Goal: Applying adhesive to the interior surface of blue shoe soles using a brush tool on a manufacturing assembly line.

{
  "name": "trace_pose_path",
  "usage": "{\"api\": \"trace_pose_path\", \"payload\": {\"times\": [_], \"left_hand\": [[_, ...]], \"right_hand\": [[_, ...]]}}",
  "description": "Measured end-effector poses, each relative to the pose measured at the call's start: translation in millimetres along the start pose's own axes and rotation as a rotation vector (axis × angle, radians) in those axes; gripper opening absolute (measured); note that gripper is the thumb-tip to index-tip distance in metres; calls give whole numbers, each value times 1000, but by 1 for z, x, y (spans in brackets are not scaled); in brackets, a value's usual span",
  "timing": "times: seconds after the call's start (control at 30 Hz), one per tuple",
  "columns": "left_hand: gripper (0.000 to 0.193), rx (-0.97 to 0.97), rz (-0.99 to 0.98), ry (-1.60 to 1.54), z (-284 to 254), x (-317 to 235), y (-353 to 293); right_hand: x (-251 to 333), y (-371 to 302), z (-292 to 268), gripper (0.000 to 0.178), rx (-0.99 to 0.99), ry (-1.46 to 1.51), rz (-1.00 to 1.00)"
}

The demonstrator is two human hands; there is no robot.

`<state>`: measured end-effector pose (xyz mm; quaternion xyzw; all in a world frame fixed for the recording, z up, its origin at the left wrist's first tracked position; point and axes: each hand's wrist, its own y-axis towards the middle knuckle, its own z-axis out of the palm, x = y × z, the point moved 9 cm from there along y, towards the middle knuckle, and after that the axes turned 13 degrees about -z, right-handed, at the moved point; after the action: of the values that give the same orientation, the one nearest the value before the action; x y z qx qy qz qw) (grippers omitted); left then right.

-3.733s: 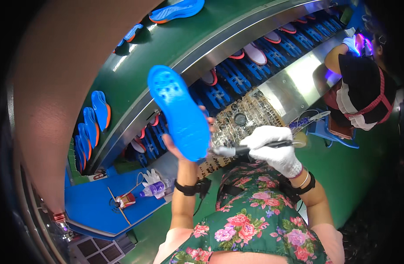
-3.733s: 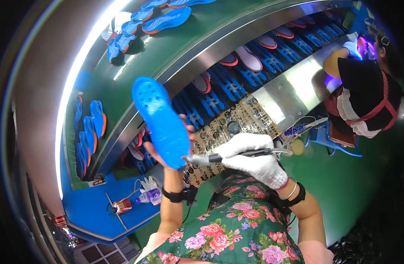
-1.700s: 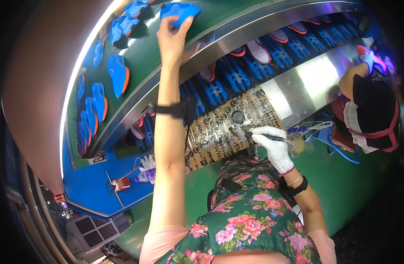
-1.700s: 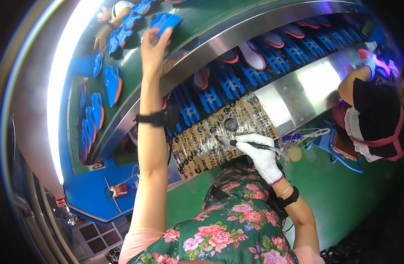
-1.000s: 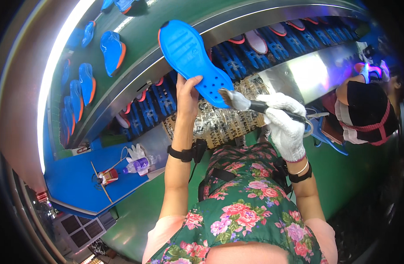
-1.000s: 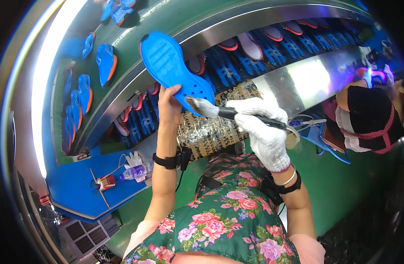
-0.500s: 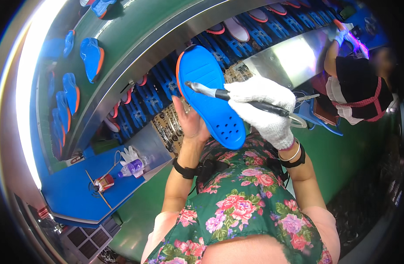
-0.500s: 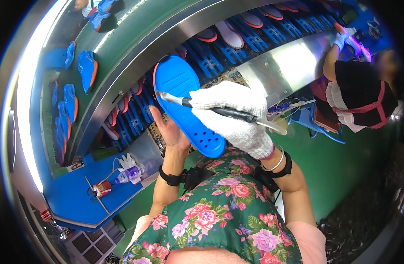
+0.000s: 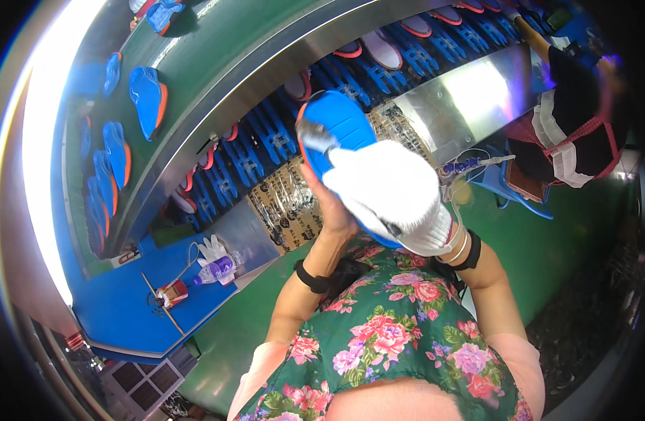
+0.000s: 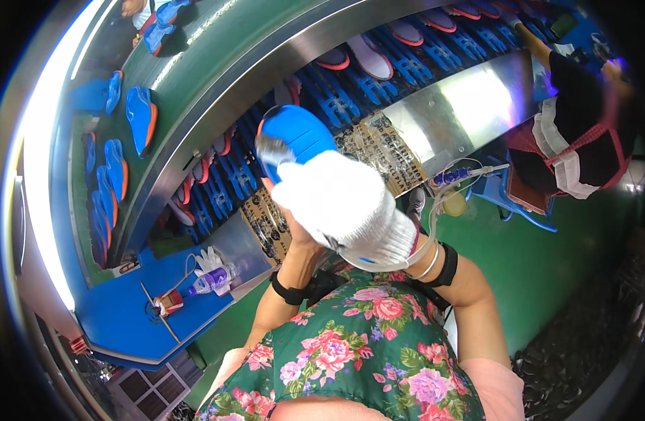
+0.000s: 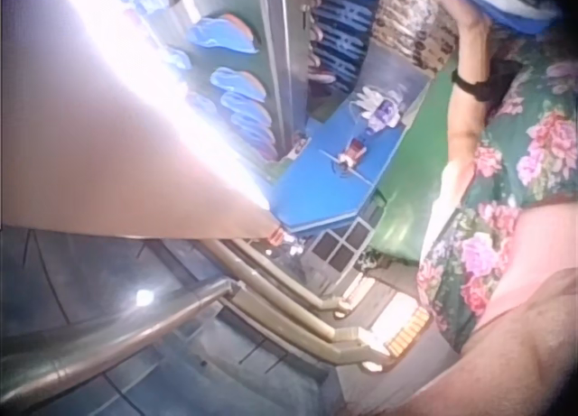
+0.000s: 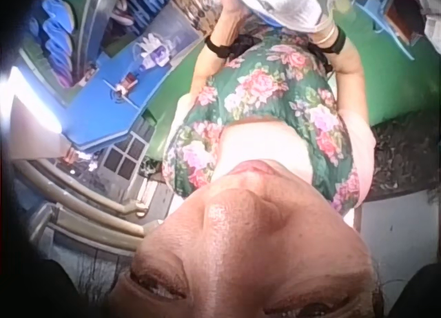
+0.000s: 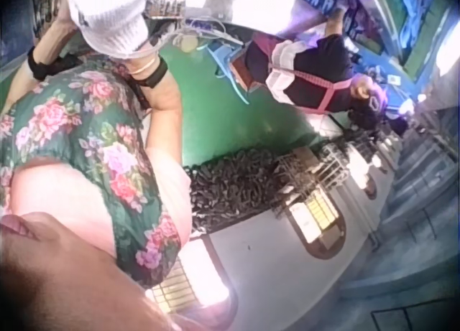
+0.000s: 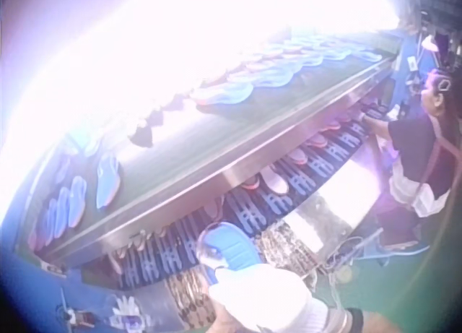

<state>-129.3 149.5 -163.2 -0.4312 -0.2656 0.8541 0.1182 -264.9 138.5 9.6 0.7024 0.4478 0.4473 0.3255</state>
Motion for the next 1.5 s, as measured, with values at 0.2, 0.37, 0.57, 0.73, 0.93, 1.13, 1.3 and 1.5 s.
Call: {"api": "trace_pose_path", "payload": {"times": [0.2,0.37,0.57,0.73,0.93,1.13,1.3,1.5], "left_hand": [[94,180,57,-91,9,-10,1],[101,100,-55,-123,-4,-9,15],[101,188,42,-85,5,-19,15],[101,115,-56,-126,-23,-4,25],[98,90,79,-116,-8,-24,22],[99,646,-64,-445,14,-28,15],[102,301,-28,-208,-6,-26,31],[111,655,-84,-282,7,-30,28]], "right_hand": [[-25,-10,-10,24,-172,138,121],[1,-6,7,28,-9,129,-28],[-24,-17,-7,21,-151,178,82],[-1,-23,6,24,-31,160,-55],[-20,-25,-5,22,-103,230,70],[-22,-38,12,18,-61,563,132],[-18,-39,9,21,-8,246,21],[-20,-53,18,16,-35,503,192]]}}
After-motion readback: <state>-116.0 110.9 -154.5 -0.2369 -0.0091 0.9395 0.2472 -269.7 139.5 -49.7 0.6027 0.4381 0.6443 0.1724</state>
